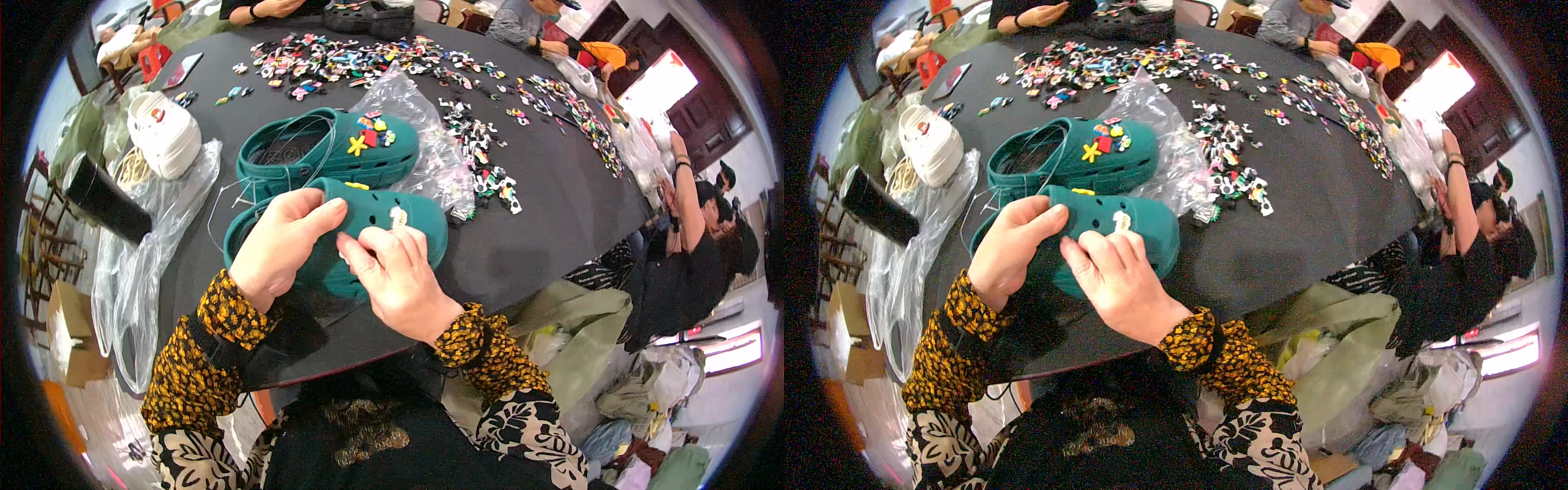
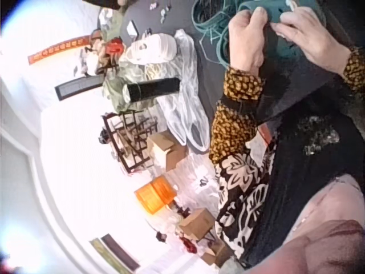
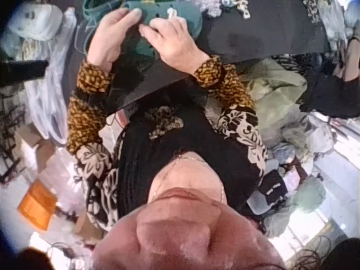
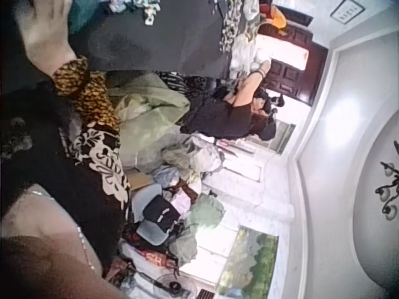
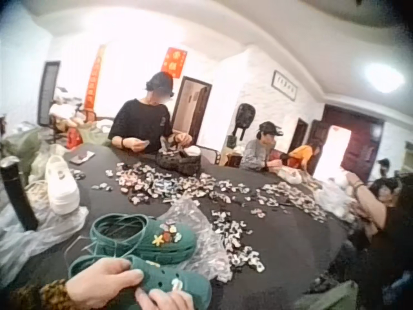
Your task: Attach decorative charms to the holes of clogs.
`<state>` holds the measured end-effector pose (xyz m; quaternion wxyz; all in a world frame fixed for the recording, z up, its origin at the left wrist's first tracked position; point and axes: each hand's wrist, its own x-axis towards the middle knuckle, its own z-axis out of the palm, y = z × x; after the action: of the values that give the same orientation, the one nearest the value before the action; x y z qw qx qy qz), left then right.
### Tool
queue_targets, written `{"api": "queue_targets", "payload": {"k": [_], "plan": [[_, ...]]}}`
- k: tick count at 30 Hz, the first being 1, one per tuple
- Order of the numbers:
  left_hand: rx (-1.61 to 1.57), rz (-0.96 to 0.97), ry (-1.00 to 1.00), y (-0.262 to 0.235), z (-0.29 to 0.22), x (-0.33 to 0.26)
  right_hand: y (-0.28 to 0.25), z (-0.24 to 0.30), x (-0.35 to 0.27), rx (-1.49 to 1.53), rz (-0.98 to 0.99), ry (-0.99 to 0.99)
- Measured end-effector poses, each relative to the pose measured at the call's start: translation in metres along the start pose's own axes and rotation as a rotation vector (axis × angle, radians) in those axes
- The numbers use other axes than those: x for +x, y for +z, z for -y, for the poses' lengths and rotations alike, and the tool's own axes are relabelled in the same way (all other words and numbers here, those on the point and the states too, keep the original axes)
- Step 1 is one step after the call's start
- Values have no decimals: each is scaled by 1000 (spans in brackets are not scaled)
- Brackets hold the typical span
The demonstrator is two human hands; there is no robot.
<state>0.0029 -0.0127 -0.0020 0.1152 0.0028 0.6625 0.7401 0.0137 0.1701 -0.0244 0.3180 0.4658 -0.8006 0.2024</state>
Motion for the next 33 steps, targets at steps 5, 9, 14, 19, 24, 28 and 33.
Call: {"api": "queue_targets", "payload": {"k": [5, 9, 14, 19, 24, 28, 33], "plan": [[-89, 41, 28, 0, 6, 1, -3, 2, -8, 52, 26, 56], [-54, 44, 27, -3, 9, 3, 0, -1, -11, 39, 10, -22], [-96, 49, 32, -2, 8, 1, 1, 0, -12, 141, -46, 26], [-123, 2, 36, 5, 4, -3, -2, -4, -8, 142, -3, -16], [-115, 31, 28, 5, 2, -1, -2, -9, -10, 136, 22, -59], [-145, 26, -2, 3, 2, 1, 2, -9, -15, 175, -20, -117], [-154, 47, 5, 4, 2, 2, 4, -7, -14, 262, -95, -108]]}}
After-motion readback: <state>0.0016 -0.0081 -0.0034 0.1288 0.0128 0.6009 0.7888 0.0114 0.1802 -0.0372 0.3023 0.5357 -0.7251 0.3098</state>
